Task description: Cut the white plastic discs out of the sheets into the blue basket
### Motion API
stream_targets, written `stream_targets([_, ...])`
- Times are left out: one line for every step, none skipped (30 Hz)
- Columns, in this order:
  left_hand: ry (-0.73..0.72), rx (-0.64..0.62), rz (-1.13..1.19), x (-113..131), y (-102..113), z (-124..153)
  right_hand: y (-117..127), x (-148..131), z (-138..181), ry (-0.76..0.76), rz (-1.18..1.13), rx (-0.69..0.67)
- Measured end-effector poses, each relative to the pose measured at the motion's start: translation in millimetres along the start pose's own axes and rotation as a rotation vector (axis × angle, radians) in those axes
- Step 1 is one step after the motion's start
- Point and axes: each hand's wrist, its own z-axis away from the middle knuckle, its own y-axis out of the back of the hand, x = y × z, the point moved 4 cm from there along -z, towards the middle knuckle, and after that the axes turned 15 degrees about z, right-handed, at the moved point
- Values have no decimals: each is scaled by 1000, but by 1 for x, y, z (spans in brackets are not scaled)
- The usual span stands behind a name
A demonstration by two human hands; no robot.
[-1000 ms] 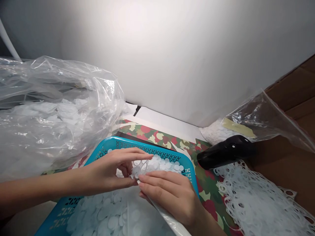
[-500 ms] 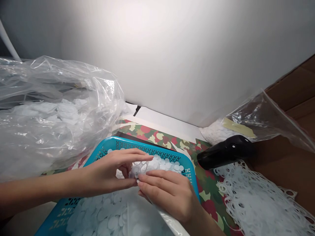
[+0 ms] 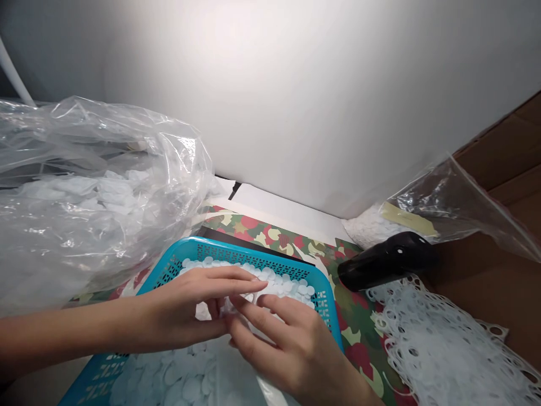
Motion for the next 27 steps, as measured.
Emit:
stream_targets([13,2,5,-1,0,0,2,-1,0,22,46,-3])
stream_targets([24,4,11,-1,1,0,3,-2,0,40,85,-2])
stream_targets([39,6,15,-2,1,0,4,-3,0,51,112,4])
stream_targets([54,7,16,-3,1,0,5,-3,2,56,124,13])
stream_targets([67,6,13,-3,1,1,5,-3,4,54,126,29])
stream_targets([77,4,7,-4,1,1,5,-3,6,42,118,52])
stream_targets([87,2,-4,-4,0,2,5,-2,8,22,105,83])
stream_targets([94,0,-15,-5,0,2,5,-1,11,-5,90,110])
stream_targets([98,0,-27,-5,0,3,6,0,13,-34,74,129])
stream_targets([102,1,-34,-6,0,3,6,1,16,-58,57,143])
stream_targets([112,3,-36,-7,1,3,8,3,19,-84,41,147])
stream_targets([124,6,-38,-9,1,4,10,4,21,-104,24,144])
stream_targets([139,10,-45,-11,1,5,13,5,23,-125,9,140])
stream_targets([153,14,-59,-13,2,5,17,7,26,-153,-6,130])
stream_targets([176,21,-80,-16,3,6,21,9,28,-202,-20,121])
stream_targets([205,26,-101,-18,4,6,25,12,29,-257,-35,112])
stream_targets([236,32,-122,-20,6,7,28,14,30,-298,-55,93])
stream_targets([263,39,-137,-21,7,7,30,16,29,-338,-72,92])
stream_targets([281,49,-144,-22,8,6,30,16,27,-341,-89,85])
stream_targets([282,63,-144,-21,9,6,29,14,24,-301,-105,73])
stream_targets([272,80,-138,-19,10,5,29,16,21,-349,-94,145])
stream_targets([251,95,-130,-17,11,4,26,14,17,-320,-89,167])
stream_targets([234,109,-121,-15,11,3,22,13,14,-322,-85,169])
stream_targets([222,117,-111,-13,11,3,19,13,12,-336,-78,168])
stream_targets([216,122,-103,-12,11,3,15,12,11,-341,-82,151])
stream_targets([211,126,-97,-11,11,3,12,12,10,-359,-91,134])
stream_targets([206,131,-90,-11,11,4,10,12,10,-372,-111,113])
